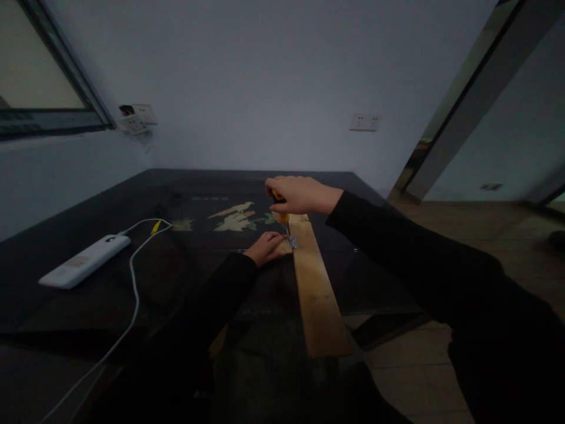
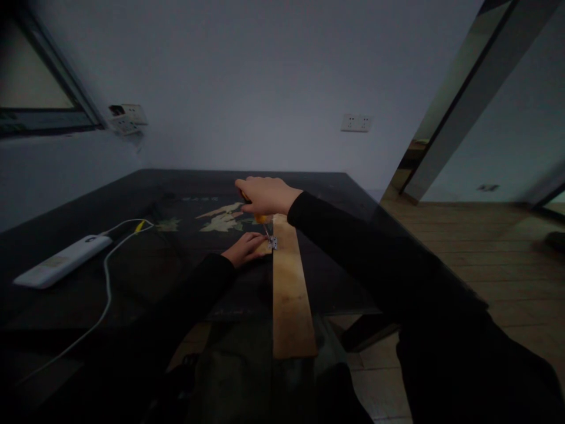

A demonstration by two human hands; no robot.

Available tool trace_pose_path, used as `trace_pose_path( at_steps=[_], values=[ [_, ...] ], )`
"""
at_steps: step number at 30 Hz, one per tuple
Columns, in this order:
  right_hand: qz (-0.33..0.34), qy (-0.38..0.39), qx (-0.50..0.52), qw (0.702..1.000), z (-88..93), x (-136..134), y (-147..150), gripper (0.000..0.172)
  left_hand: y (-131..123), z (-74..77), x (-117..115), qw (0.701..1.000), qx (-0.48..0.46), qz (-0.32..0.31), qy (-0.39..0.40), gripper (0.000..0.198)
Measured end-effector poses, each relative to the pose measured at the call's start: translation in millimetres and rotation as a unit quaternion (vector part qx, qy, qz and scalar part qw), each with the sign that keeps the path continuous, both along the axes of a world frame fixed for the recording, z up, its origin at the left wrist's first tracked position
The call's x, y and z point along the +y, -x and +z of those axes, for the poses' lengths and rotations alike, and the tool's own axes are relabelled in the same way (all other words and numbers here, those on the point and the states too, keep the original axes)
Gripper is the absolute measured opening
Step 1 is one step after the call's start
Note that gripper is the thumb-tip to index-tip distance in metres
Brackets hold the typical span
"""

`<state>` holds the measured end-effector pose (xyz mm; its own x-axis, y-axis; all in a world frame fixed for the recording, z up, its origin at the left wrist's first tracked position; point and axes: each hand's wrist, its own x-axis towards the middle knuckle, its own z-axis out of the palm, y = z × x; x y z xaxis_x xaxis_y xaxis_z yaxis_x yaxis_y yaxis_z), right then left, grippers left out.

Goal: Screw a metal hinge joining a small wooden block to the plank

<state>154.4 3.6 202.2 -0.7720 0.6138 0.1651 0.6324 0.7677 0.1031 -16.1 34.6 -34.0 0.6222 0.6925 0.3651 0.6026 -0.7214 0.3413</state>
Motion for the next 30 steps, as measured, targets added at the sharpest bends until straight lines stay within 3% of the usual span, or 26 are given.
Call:
trace_pose_path(
  at_steps=[4,11,15,22,30],
  values=[
    [0.024,0.057,0.01,0.998,5.2,4,-11,0.029,-1,0.1,-1,1.0,-0.017,0.007,-0.001,0.055],
    [-0.077,-0.091,0.008,0.993,-9.9,-14,-11,0.039,-2,-1.3,-2,1.0,-0.019,0.011,-0.016,0.055],
    [-0.117,-0.11,0.025,0.987,-13.6,-19,-11,0.047,-3,0.0,-2,1.0,-0.02,0.004,-0.02,0.053],
    [-0.007,0.033,0.037,0.999,-3.4,-14,-22,0.033,-2,-1.8,-1,1.0,-0.019,0.003,-0.02,0.053],
    [-0.036,-0.092,0.032,0.995,-17.6,-34,-5,0.031,-2,-1.3,1,0.999,-0.018,0.001,-0.033,0.055]
  ],
)
